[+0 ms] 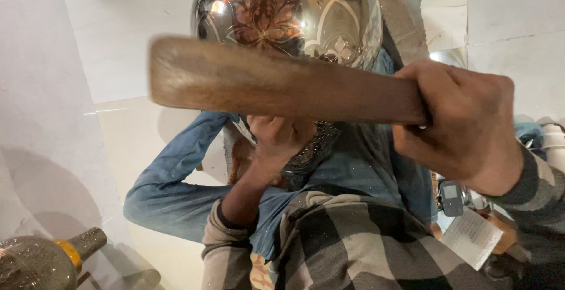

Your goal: The person sits on the floor with a large silver decorative vase held between their legs and hammers a small punch against the vase surface using a wooden mallet, embossing floral patterns into the metal. They repeatedly reposition the punch and rotate their grip to work different areas of the vase body.

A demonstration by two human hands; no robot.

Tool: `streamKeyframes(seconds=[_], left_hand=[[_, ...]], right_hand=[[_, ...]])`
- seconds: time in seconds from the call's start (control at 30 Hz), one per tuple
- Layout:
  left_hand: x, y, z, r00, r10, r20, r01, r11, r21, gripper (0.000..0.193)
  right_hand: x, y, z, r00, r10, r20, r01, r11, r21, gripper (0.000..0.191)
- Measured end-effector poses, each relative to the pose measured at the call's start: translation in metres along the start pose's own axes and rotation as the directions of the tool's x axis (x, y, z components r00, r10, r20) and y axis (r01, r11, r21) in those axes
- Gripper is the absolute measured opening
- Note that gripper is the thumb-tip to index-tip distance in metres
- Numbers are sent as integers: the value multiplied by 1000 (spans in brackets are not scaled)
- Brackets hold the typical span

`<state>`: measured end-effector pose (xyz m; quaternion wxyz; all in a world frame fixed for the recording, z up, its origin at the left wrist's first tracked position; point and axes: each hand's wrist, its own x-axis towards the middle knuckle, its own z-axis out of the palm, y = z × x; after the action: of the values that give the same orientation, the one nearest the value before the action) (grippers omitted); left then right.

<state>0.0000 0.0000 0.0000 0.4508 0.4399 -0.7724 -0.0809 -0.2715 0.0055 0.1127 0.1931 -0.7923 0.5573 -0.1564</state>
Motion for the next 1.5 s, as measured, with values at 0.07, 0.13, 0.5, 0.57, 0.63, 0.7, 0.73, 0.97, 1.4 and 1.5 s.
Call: streamKeyframes(seconds=[0.07,0.13,0.5,0.57,0.63,0.7,0.73,0.97,1.4,1.5], left_hand=[[12,0,-6,994,70,87,-69,997,-17,40],[25,-2,-13,975,108,194,-99,993,-57,43],[77,4,-29,831,320,455,-212,938,-273,56],[87,5,-30,781,386,490,-259,915,-309,54],[90,10,-31,732,399,553,-271,914,-301,51],[101,8,-27,675,386,628,-299,922,-245,45],[106,9,-28,649,336,682,-267,941,-210,46],[123,10,-12,484,373,792,-356,910,-210,49],[100,6,-25,636,326,700,-277,942,-188,50],[87,-1,-32,781,355,514,-250,931,-265,52]], right_hand=[[-6,-1,2,999,-28,-31,26,997,-71,39],[-10,0,7,996,55,-69,-52,998,47,43],[-78,24,76,937,267,-225,-216,950,226,41],[-84,7,112,851,423,-310,-135,748,650,24],[-96,6,125,838,490,-241,-193,679,709,22],[-104,16,127,876,470,-114,-385,820,424,31],[-105,16,135,860,497,-118,-393,791,469,30],[-125,0,184,764,642,-67,-353,503,789,27],[-93,24,135,867,464,-184,-343,822,454,27],[-73,12,111,808,493,-324,-60,616,785,18]])
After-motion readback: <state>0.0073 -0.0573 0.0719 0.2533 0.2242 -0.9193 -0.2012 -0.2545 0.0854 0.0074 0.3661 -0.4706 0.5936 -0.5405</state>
